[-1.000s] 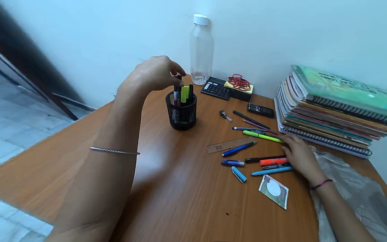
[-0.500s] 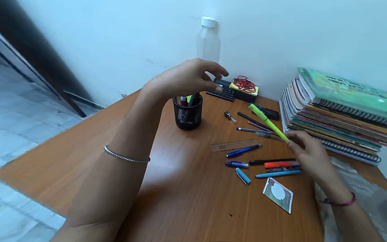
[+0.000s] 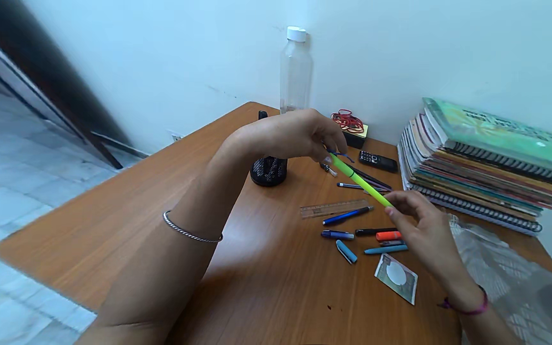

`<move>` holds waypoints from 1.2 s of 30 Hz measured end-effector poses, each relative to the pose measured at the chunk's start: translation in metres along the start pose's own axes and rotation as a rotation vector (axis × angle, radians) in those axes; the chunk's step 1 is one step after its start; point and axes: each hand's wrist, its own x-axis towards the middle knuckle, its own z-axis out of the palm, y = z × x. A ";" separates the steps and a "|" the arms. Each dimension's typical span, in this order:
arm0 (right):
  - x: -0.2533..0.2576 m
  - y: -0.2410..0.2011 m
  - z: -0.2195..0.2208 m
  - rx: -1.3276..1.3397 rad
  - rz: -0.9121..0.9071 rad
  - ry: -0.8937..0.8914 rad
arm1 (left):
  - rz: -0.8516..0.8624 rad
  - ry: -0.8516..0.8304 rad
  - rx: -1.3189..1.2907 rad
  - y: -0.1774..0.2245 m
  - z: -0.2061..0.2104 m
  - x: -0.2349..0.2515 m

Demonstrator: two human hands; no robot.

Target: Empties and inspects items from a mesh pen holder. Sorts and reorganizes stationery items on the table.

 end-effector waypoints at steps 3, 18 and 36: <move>-0.001 0.001 0.002 0.011 0.002 -0.009 | 0.036 0.041 0.018 -0.001 0.001 0.002; -0.005 0.005 0.011 0.035 -0.061 0.130 | 0.070 0.073 -0.316 0.013 0.010 0.002; -0.009 -0.001 0.017 -0.404 -0.456 0.543 | 0.214 0.088 -0.883 -0.001 0.043 0.025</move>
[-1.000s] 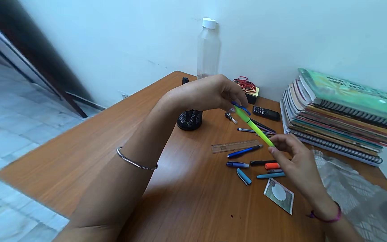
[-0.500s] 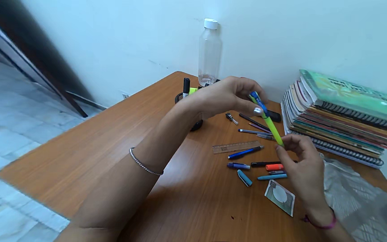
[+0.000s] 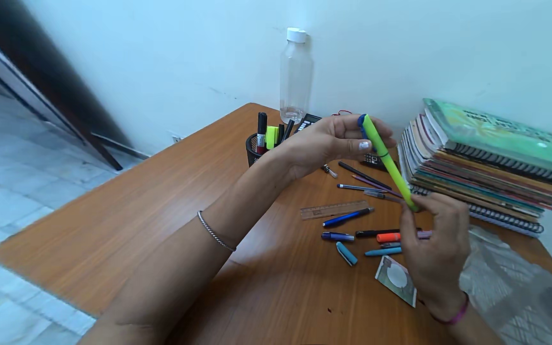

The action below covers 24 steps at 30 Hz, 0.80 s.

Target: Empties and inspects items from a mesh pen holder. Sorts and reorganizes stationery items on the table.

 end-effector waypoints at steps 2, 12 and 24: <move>-0.001 0.000 0.001 0.017 0.000 -0.028 | -0.003 0.000 -0.006 -0.003 -0.004 0.000; -0.005 0.003 0.003 0.115 0.037 -0.142 | -0.022 0.146 0.074 0.010 -0.015 -0.005; -0.003 0.006 0.002 0.135 0.072 -0.187 | -0.031 0.114 0.418 0.021 -0.031 -0.009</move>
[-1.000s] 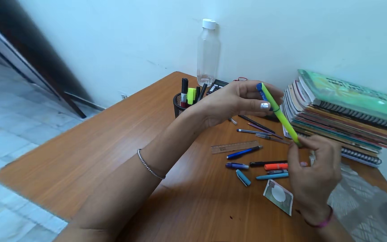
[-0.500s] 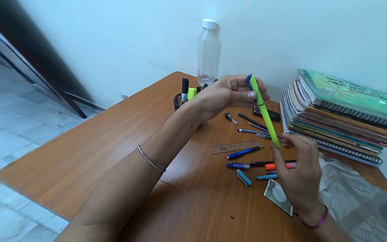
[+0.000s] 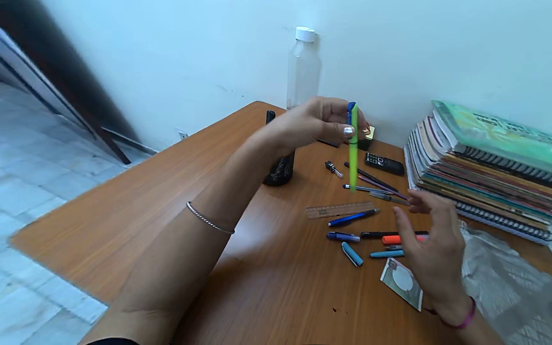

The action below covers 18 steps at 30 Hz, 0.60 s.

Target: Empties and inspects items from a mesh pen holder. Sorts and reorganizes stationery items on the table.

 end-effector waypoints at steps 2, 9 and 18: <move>0.001 0.002 -0.001 -0.012 -0.002 -0.013 | -0.012 0.078 0.271 0.008 -0.020 -0.008; -0.001 0.004 0.003 -0.040 -0.011 -0.031 | -0.172 0.547 0.563 0.019 -0.075 -0.037; 0.015 -0.033 -0.027 0.668 0.371 -0.381 | 0.102 -0.068 0.218 0.022 0.017 -0.011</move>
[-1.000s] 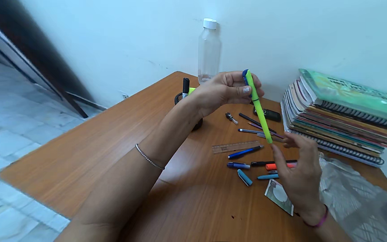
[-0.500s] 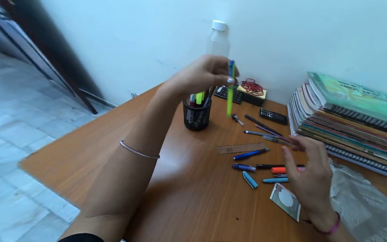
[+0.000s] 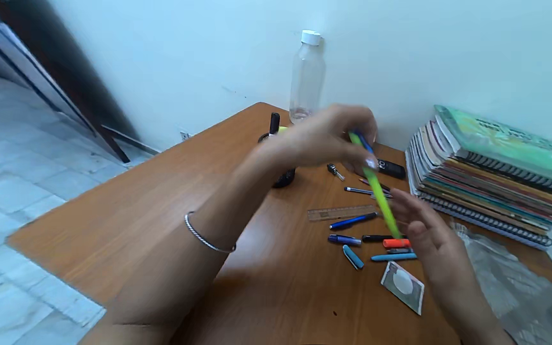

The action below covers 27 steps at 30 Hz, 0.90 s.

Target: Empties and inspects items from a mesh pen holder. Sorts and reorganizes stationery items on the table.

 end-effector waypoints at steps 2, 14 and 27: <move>-0.004 -0.004 0.002 0.025 0.000 -0.008 | 0.057 -0.149 -0.008 0.000 0.027 0.010; -0.007 -0.011 -0.014 0.610 0.272 -0.234 | 0.397 0.380 -0.059 -0.014 -0.084 -0.035; -0.003 -0.005 -0.005 0.178 0.020 -0.005 | 0.234 -0.126 -0.130 0.003 -0.011 -0.001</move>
